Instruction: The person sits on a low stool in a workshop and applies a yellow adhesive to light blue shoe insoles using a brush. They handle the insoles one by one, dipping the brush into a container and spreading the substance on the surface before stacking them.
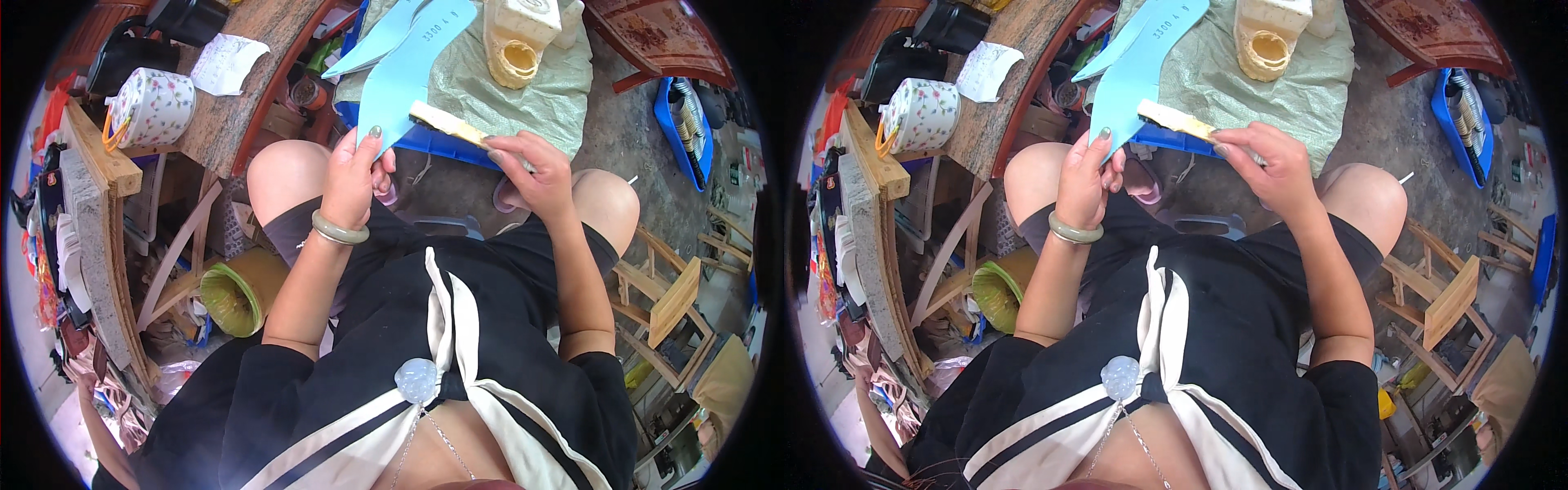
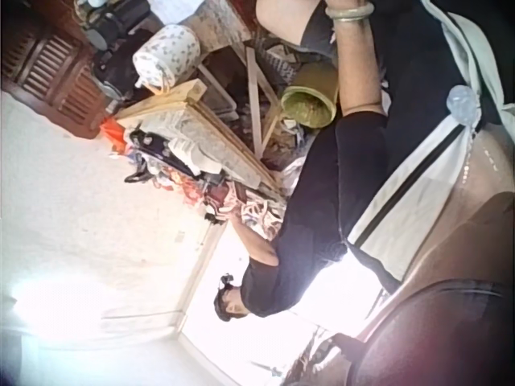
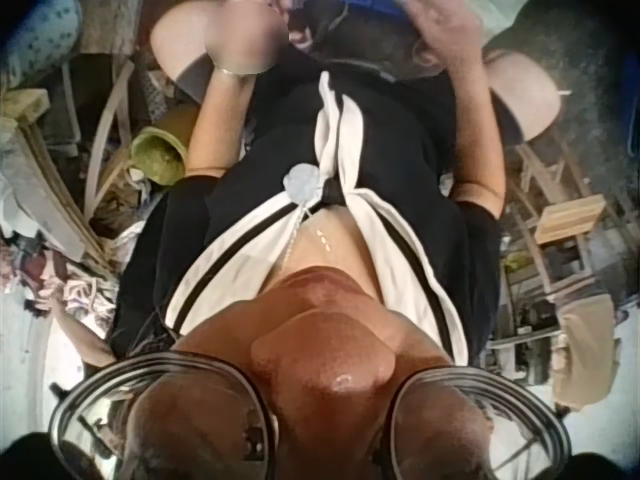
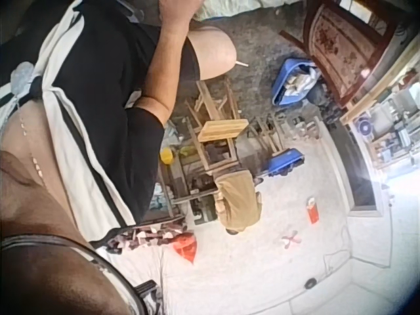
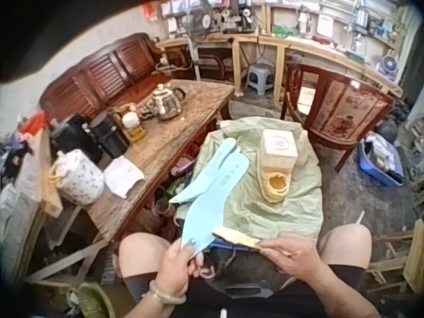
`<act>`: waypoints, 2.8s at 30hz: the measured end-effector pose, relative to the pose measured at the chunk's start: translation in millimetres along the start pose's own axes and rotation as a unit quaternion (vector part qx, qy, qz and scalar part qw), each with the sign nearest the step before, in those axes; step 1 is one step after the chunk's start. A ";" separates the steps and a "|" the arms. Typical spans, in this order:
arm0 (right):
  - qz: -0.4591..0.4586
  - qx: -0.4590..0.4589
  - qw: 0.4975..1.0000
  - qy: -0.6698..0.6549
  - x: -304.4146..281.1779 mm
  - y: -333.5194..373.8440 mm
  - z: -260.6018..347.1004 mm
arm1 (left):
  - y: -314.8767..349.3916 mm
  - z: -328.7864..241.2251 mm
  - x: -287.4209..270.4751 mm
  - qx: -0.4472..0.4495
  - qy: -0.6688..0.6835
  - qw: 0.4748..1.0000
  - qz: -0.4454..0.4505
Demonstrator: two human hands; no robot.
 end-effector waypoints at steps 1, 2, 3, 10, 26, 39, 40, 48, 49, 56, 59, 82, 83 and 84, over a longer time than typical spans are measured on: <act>-0.013 -0.020 0.999 0.021 1.0 -2.5 1.3 | 2.2 0.9 0.8 -0.007 0.000 1.000 -0.003; -0.026 -0.014 0.999 0.033 -0.7 -5.2 -1.1 | 3.7 0.1 1.4 -0.004 0.000 1.000 -0.002; -0.039 -0.008 0.998 0.046 -3.2 -8.2 -2.8 | 5.0 -0.8 1.6 0.000 -0.001 1.000 -0.001; -0.124 -0.010 0.988 0.096 -21.1 -21.3 2.2 | 12.3 -2.1 2.6 0.002 0.007 1.000 0.003; -0.128 0.035 0.979 0.152 -74.9 -52.2 -35.4 | 29.0 -11.8 -11.2 -0.044 -0.105 0.993 0.032; 0.058 -0.131 0.979 0.148 -49.4 -67.1 -2.7 | 23.5 3.6 1.3 -0.073 -0.131 0.987 0.050; 0.064 -0.135 0.978 0.143 -45.0 -67.0 -0.5 | 24.0 3.2 2.3 -0.074 -0.137 0.987 0.049; 0.066 -0.104 0.992 0.035 2.4 -48.3 4.5 | 23.9 9.6 5.1 -0.080 -0.149 0.985 0.039; 0.069 -0.085 0.994 0.012 9.5 -45.6 3.6 | 23.4 10.5 4.2 -0.080 -0.150 0.985 0.039; 0.101 0.134 0.952 -0.257 46.2 -22.5 -4.4 | 19.2 11.0 -4.2 -0.072 -0.181 0.981 0.022; 0.066 0.162 0.946 -0.274 37.1 -21.6 -4.3 | 18.1 8.7 -3.9 -0.064 -0.186 0.980 0.029; -0.151 0.039 0.967 0.204 -44.0 -35.6 -23.1 | 28.0 7.4 -18.6 -0.044 -0.220 0.974 -0.004; -0.155 0.051 0.963 0.214 -51.6 -33.9 -27.5 | 28.4 7.2 -21.1 -0.045 -0.217 0.975 -0.008; -0.144 0.084 0.964 0.209 -58.1 -31.3 -35.2 | 28.0 6.0 -24.8 -0.040 -0.214 0.976 -0.015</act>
Point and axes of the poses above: each hand's wrist, its own y-axis away from the middle knuckle, its own x-axis out of the palm, z = x × y, the point moved 8 cm from there along -y, towards the middle knuckle, and after that the axes turned 12 degrees about y, right-handed, at the moved point
